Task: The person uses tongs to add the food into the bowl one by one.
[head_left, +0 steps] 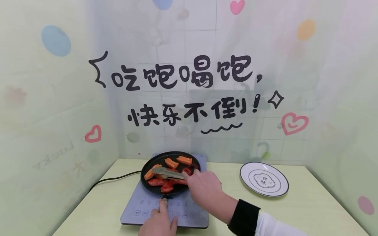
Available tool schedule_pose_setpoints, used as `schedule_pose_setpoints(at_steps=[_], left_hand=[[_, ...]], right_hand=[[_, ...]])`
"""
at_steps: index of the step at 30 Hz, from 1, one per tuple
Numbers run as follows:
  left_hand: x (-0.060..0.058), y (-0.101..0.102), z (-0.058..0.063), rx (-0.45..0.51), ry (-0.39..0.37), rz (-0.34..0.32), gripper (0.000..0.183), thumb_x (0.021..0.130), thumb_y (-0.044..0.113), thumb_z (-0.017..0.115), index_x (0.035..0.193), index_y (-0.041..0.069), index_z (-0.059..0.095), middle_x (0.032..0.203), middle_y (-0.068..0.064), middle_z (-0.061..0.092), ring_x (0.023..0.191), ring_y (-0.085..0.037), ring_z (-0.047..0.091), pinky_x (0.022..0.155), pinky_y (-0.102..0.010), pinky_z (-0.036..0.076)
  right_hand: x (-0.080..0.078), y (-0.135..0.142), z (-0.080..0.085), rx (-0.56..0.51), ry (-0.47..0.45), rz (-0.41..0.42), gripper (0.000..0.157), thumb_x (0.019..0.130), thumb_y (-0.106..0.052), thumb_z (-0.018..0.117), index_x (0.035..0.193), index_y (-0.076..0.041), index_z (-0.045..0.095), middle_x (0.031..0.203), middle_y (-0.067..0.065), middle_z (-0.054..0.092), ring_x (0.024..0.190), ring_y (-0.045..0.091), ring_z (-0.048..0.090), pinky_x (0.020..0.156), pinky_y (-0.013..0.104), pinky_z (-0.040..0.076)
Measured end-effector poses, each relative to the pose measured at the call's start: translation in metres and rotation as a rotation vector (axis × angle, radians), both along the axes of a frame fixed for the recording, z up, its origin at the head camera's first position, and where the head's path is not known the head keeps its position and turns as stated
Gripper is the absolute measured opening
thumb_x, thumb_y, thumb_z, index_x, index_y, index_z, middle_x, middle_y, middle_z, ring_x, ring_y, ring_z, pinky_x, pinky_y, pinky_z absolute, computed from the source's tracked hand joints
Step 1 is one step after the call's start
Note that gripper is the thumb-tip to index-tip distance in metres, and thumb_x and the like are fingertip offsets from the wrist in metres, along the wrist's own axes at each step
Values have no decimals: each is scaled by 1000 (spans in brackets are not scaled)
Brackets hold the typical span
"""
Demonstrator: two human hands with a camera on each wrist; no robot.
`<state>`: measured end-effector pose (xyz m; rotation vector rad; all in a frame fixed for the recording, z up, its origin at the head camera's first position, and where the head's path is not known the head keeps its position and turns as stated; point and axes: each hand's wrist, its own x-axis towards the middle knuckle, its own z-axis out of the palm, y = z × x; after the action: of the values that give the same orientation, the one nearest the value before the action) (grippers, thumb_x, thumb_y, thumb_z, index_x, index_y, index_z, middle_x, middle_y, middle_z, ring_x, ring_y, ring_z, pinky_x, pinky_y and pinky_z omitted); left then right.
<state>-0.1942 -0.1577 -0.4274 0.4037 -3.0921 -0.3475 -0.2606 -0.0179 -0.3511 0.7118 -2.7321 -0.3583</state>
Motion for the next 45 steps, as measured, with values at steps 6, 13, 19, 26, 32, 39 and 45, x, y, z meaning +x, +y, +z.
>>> schedule_pose_setpoints(at_steps=[6,13,19,26,32,39,45], left_hand=[[0,3,1,2,-18,2,73,82,51,68,130,2,43,78,-16,54,50,-28,52,49,-45,46],[0,4,3,0,-8,-10,74,82,51,68,131,1,43,77,-15,52,49,-27,50,48,-44,45],[-1,4,3,6,-21,-8,73,82,50,68,131,2,43,79,-16,54,50,-28,52,49,-45,46],[-2,4,0,15,0,-16,74,82,49,68,132,1,42,77,-16,52,48,-27,50,47,-45,45],[-2,6,-1,-4,20,-18,75,81,49,69,131,0,42,74,-14,50,47,-26,48,46,-44,44],[-6,3,1,5,-19,-18,75,83,49,68,133,0,40,78,-16,51,49,-26,49,49,-44,45],[-8,-2,2,30,-39,-27,76,84,49,67,134,-2,38,81,-18,52,52,-26,51,50,-44,46]], right_hand=[[-5,-2,-1,17,18,-1,51,87,-33,68,136,-33,54,89,5,65,42,16,42,36,33,37],[-7,-2,5,9,-3,-40,55,86,-34,69,138,-32,52,84,5,62,50,16,48,37,35,39],[-7,-2,15,8,41,-46,54,86,-32,68,138,-29,52,85,5,63,61,16,54,39,34,41],[1,6,29,-41,19,-85,55,86,-31,68,138,-32,51,75,1,60,49,15,46,38,32,38],[10,29,35,-183,70,-63,58,83,-18,65,139,-27,51,61,-1,48,41,14,39,38,32,33],[28,57,27,-402,2,-66,54,97,-32,54,142,-6,40,81,4,60,57,22,56,51,39,46],[57,93,0,-564,-125,-9,49,96,-24,57,136,2,46,92,8,66,79,23,64,70,43,52]])
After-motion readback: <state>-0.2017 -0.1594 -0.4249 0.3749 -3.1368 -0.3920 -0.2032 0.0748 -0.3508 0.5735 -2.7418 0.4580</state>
